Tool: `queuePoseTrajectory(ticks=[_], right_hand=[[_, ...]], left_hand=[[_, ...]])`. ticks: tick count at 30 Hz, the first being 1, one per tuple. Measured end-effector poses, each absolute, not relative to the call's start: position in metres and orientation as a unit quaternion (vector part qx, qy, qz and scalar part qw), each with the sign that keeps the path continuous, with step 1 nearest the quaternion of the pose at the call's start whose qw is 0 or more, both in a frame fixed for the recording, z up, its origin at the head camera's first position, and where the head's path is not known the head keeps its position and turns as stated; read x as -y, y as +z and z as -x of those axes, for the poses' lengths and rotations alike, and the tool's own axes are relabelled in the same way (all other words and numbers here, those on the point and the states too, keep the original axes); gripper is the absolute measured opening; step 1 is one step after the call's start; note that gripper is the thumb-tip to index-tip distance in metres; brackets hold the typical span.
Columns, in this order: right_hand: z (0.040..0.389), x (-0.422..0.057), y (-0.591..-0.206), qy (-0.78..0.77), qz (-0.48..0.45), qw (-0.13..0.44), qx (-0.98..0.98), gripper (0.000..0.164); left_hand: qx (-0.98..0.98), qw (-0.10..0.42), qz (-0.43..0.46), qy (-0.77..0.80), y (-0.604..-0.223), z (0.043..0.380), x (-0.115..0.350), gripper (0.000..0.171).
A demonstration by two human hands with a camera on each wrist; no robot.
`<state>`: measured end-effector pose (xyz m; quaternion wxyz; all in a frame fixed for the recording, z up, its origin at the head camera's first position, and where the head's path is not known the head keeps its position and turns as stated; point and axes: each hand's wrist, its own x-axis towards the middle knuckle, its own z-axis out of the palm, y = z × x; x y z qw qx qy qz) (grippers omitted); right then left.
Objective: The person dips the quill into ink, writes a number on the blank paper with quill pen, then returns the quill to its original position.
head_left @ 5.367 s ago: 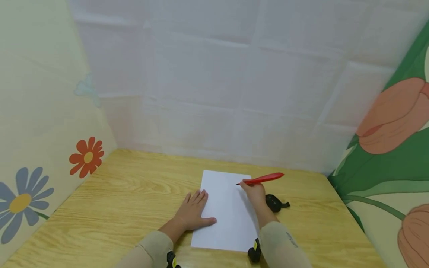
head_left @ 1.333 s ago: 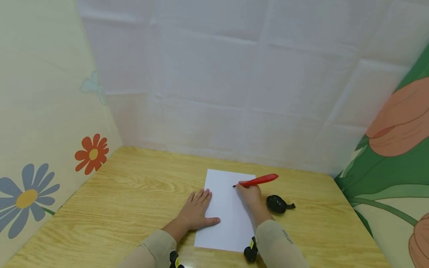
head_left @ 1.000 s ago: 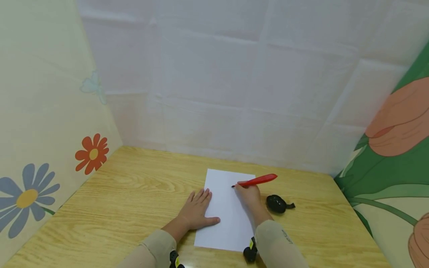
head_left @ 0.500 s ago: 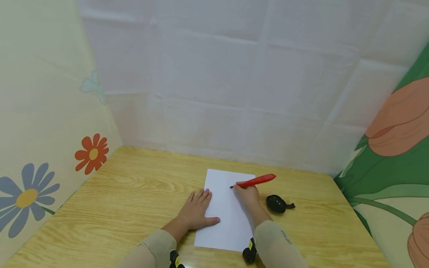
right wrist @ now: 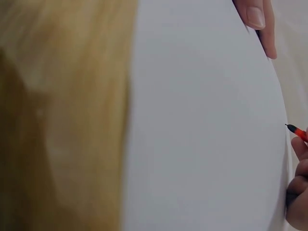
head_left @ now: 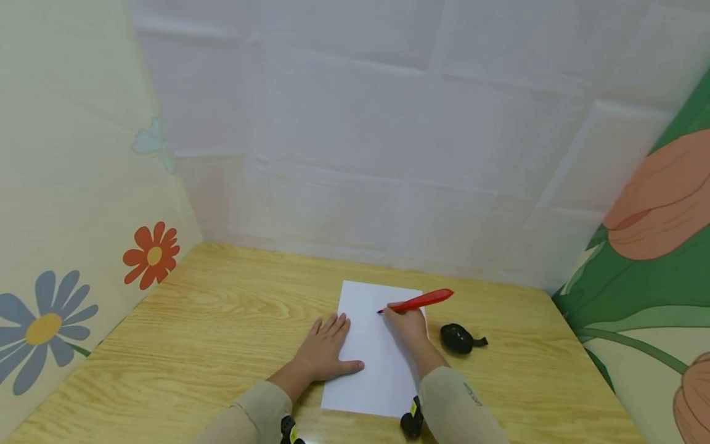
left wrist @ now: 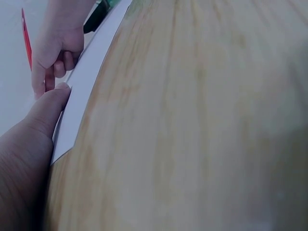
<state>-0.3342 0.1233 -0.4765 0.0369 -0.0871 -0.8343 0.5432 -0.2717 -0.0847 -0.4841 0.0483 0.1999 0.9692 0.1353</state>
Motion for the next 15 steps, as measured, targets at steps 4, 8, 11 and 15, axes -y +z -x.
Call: queuePoseTrajectory(ticks=[4, 8, 11, 15], right_hand=[[0.3333, -0.1215, -0.4761, 0.541, 0.090, 0.027, 0.836, 0.024], [0.3326, -0.1193, -0.4766, 0.542, 0.089, 0.028, 0.835, 0.024], [0.3318, -0.1183, -0.4766, 0.544, 0.085, 0.034, 0.834, 0.024], [0.3313, -0.1180, -0.4760, 0.545, 0.081, 0.037, 0.834, 0.024]], left_hand=[[-0.969, 0.047, -0.200, 0.137, -0.4848, 0.2725, 0.0846, 0.105], [-0.969, 0.046, -0.201, 0.140, -0.4857, 0.2727, 0.0844, 0.104], [-0.969, 0.044, -0.202, 0.139, -0.4863, 0.2725, 0.0842, 0.104], [-0.969, 0.043, -0.201, 0.136, -0.4872, 0.2732, 0.0843, 0.105]])
